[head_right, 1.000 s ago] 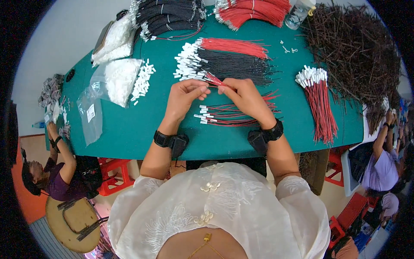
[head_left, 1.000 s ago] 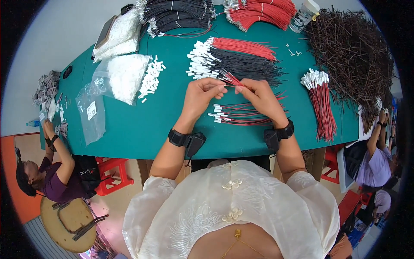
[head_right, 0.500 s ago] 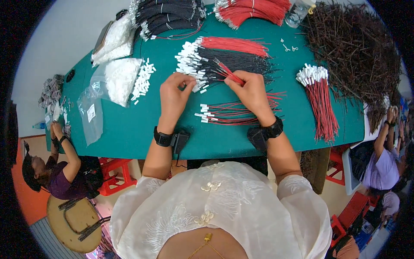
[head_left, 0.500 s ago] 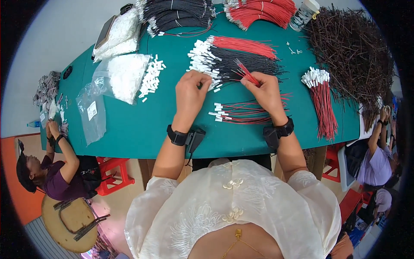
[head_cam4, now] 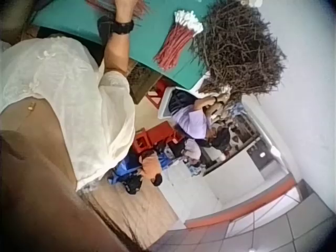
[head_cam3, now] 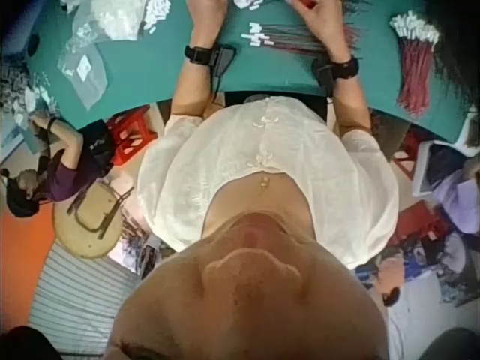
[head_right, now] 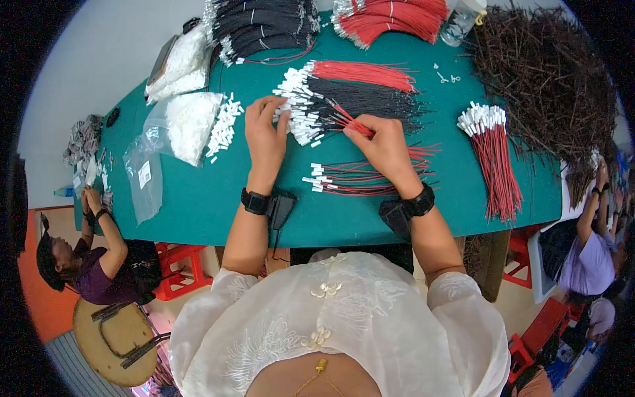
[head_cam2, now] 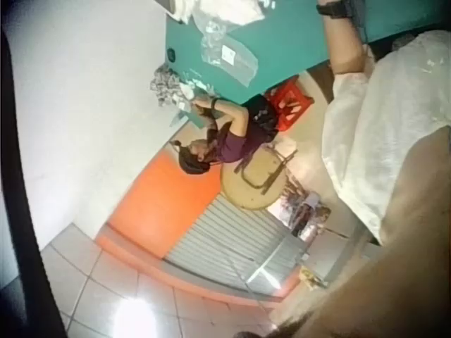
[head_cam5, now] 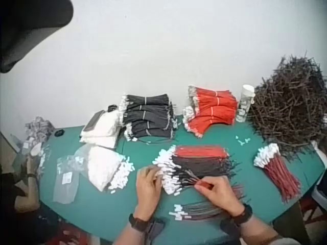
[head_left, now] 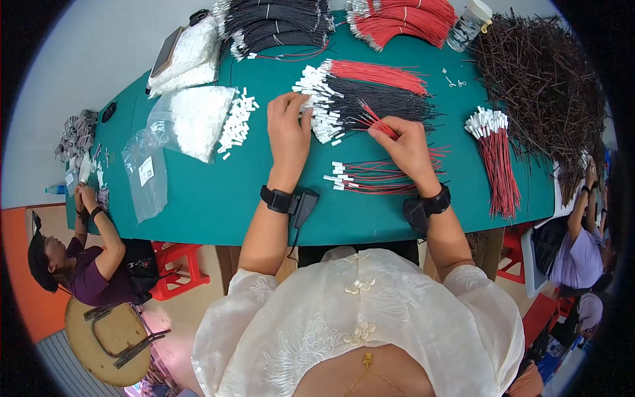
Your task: The person picks up a red wire and a black wire and inserts the ends of the wires into a white connector by hand. After joining the wires and the connector, the person places the assembled piece onto the table.
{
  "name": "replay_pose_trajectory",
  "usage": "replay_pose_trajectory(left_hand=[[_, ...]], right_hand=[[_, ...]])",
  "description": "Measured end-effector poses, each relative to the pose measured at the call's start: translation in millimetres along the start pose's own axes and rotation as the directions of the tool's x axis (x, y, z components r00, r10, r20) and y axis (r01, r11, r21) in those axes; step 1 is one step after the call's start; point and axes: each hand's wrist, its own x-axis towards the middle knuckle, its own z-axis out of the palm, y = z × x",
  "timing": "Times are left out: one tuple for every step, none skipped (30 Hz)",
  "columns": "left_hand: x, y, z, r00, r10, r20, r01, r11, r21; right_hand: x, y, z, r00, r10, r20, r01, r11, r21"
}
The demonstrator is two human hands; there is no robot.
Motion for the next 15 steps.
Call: replay_pose_trajectory(left_hand=[[0,0,-2,1.0,-0.018,0.009,0.018,1.0,-0.005],[0,1,-3,0.999,-0.036,0.017,0.036,0.999,-0.009],[1,2,-4,0.999,-0.035,0.017,0.035,0.999,-0.009],[1,3,-5,0.999,-0.041,0.007,0.041,0.999,-0.015],[1,5,-7,0.999,-0.047,-0.002,0.047,0.999,-0.02],[2,6,-8,0.999,-0.052,-0.011,0.051,0.998,-0.028],[3,8,-9,0.999,-0.05,-0.011,0.049,0.998,-0.029],[4,10,-11,0.999,-0.023,-0.034,0.022,0.999,-0.03],[4,11,-12,0.998,0.004,-0.057,-0.006,1.0,-0.031],[4,12,-13,0.996,0.031,-0.079,-0.034,0.999,-0.031],[3,14,-13,0.996,0.032,-0.079,-0.035,0.999,-0.032],[2,15,-13,0.998,-0.001,-0.056,-0.005,0.994,-0.11],[0,16,-13,0.999,-0.033,-0.029,0.026,0.982,-0.188],[-2,18,-12,0.998,-0.062,0.0,0.06,0.963,-0.263],[-4,22,-11,0.998,-0.062,0.001,0.06,0.962,-0.266]], right_hand=[[0,-1,-1,1.0,-0.003,-0.001,0.003,1.0,-0.004],[1,-2,-1,1.0,-0.007,-0.003,0.007,1.0,-0.009],[1,-3,-1,1.0,-0.008,-0.003,0.008,1.0,-0.008],[0,-4,-1,1.0,0.0,-0.009,0.0,1.0,0.003],[0,-5,-1,1.0,0.007,-0.014,-0.007,1.0,0.015],[-1,-6,-1,1.0,0.015,-0.021,-0.015,1.0,0.026],[-1,-5,-2,1.0,0.015,-0.023,-0.014,1.0,0.026],[0,-2,-2,0.999,0.029,-0.016,-0.028,0.998,0.057],[0,2,-2,0.999,0.043,-0.009,-0.042,0.995,0.089],[0,5,-3,0.998,0.057,-0.001,-0.056,0.991,0.12],[0,6,-3,0.998,0.057,-0.003,-0.056,0.991,0.12],[1,8,-4,0.998,0.063,0.003,-0.063,0.988,0.143],[1,9,-4,0.998,0.069,0.009,-0.07,0.984,0.166],[1,10,-5,0.997,0.076,0.016,-0.077,0.979,0.188],[1,10,-5,0.997,0.077,0.014,-0.078,0.979,0.186]])
